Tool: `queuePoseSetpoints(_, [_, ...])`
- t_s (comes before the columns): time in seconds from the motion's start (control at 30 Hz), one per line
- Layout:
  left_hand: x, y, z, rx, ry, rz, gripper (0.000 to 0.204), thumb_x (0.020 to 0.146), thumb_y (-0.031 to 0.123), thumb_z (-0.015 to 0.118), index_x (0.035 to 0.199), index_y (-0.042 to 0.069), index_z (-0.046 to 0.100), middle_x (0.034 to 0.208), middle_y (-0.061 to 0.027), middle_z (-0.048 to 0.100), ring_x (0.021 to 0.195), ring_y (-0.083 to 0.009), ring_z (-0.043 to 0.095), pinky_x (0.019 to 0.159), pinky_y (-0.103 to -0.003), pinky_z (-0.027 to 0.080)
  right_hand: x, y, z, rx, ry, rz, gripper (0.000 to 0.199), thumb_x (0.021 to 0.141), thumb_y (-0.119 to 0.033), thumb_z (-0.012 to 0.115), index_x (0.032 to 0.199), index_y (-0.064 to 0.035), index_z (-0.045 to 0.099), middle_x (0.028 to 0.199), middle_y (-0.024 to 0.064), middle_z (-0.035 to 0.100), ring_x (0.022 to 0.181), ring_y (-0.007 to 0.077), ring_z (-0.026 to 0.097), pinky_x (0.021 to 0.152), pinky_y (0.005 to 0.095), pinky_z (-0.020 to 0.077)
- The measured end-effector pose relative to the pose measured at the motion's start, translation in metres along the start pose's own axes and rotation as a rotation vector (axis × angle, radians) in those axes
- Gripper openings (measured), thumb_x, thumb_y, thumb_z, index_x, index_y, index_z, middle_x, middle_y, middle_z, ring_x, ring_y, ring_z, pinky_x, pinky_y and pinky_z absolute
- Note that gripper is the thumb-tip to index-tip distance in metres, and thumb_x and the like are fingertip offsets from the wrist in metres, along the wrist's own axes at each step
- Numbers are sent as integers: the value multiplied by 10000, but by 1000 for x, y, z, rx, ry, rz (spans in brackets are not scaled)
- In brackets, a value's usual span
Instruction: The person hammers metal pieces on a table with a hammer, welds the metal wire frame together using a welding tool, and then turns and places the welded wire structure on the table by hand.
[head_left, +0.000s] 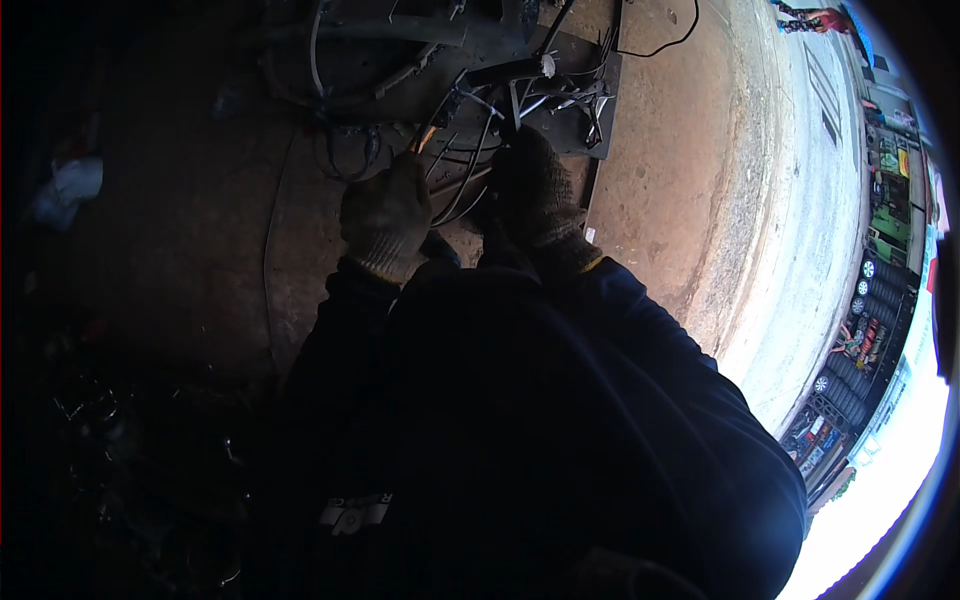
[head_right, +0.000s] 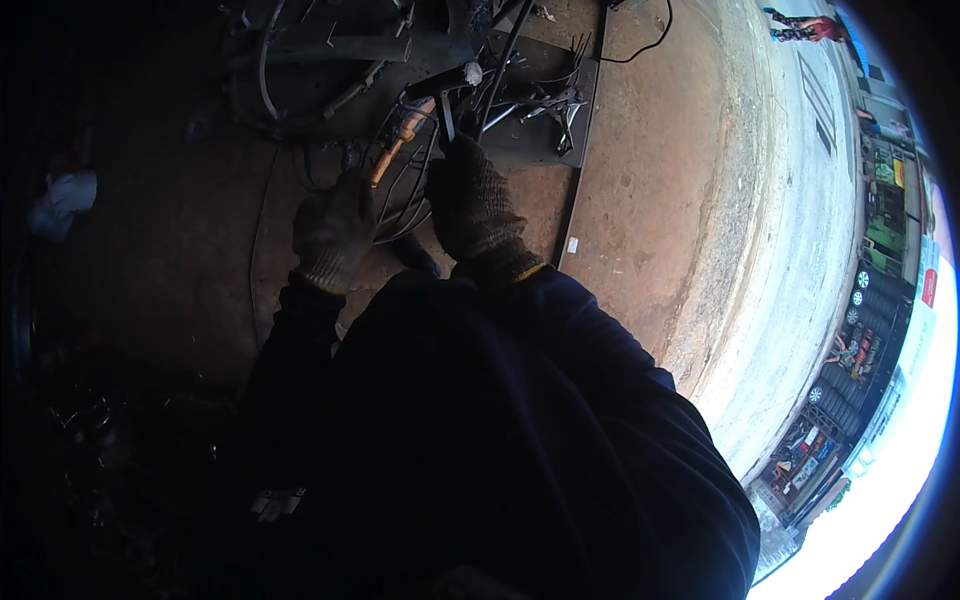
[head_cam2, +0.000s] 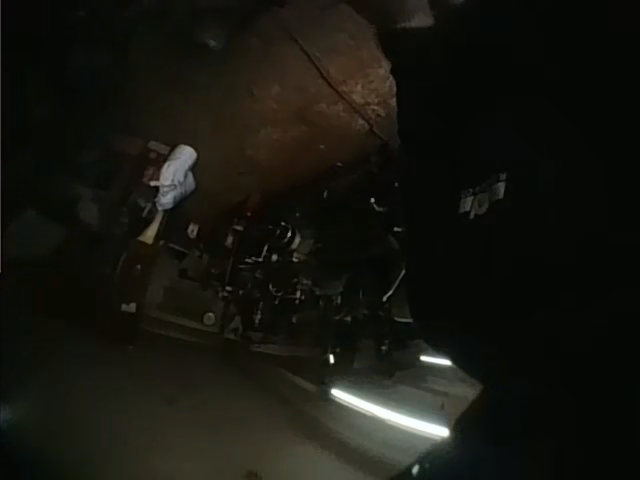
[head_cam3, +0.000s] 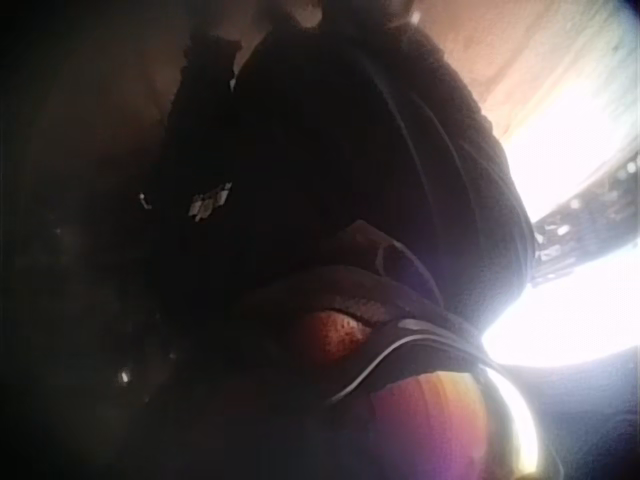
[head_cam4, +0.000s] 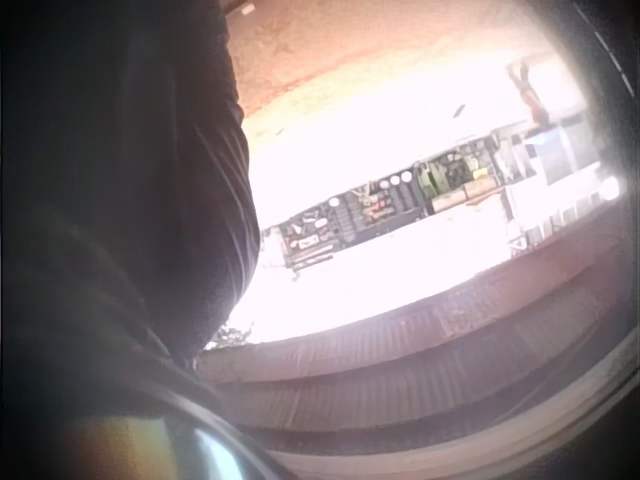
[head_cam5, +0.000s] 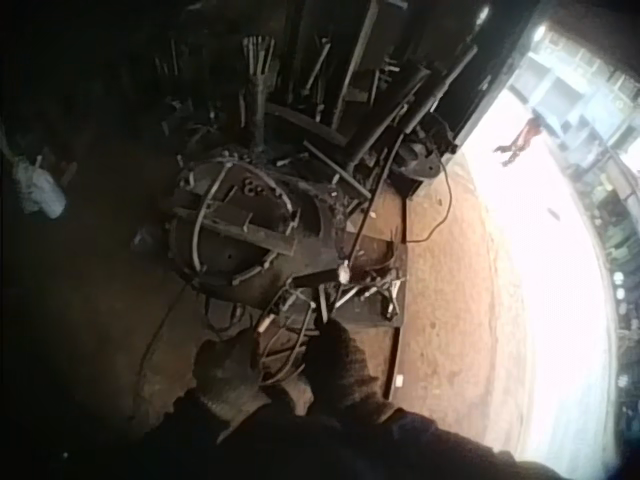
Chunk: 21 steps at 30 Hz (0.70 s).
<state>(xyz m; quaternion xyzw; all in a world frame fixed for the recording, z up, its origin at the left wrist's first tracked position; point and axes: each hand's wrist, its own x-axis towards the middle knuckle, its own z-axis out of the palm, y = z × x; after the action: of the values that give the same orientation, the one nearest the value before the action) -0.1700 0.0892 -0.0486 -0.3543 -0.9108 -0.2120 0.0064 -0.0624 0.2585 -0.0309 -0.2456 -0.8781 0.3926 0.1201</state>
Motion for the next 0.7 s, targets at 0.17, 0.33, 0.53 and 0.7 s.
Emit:
queuePoseSetpoints(0.17, [1, 2, -2, 56, 49, 26, 120, 956, 238, 676, 1026, 142, 694, 693, -90, 686, 599, -322, 689, 525, -446, 537, -2, 7, 3, -8, 16, -25, 430, 988, -169, 615, 1379, -22, 514, 1216, 229, 662, 1124, 415, 649, 915, 478, 533])
queuePoseSetpoints(0.33, [2, 4, -3, -14, -11, -20, 126, 956, 254, 677, 1014, 143, 690, 702, -92, 693, 605, -323, 696, 531, -446, 542, -2, 8, -6, -40, -150, 61, 460, 1001, -201, 597, 1421, -46, 495, 1203, 245, 666, 1116, 434, 650, 903, 498, 535])
queuePoseSetpoints(0.53, [2, 0, -3, 23, 5, 10, 114, 963, 256, 667, 990, 147, 687, 702, -90, 695, 612, -316, 702, 527, -434, 542, 1, 0, -7, -8, -74, 27, 463, 1011, -235, 581, 1442, -92, 489, 1143, 244, 688, 1080, 434, 664, 893, 511, 535])
queuePoseSetpoints(0.7, [2, 2, -4, 78, 84, 48, 102, 968, 254, 663, 988, 159, 693, 683, -77, 684, 588, -298, 691, 516, -417, 540, 2, 5, -3, -10, 48, -92, 444, 1010, -235, 575, 1425, -92, 508, 1157, 230, 690, 1089, 437, 660, 902, 514, 534])
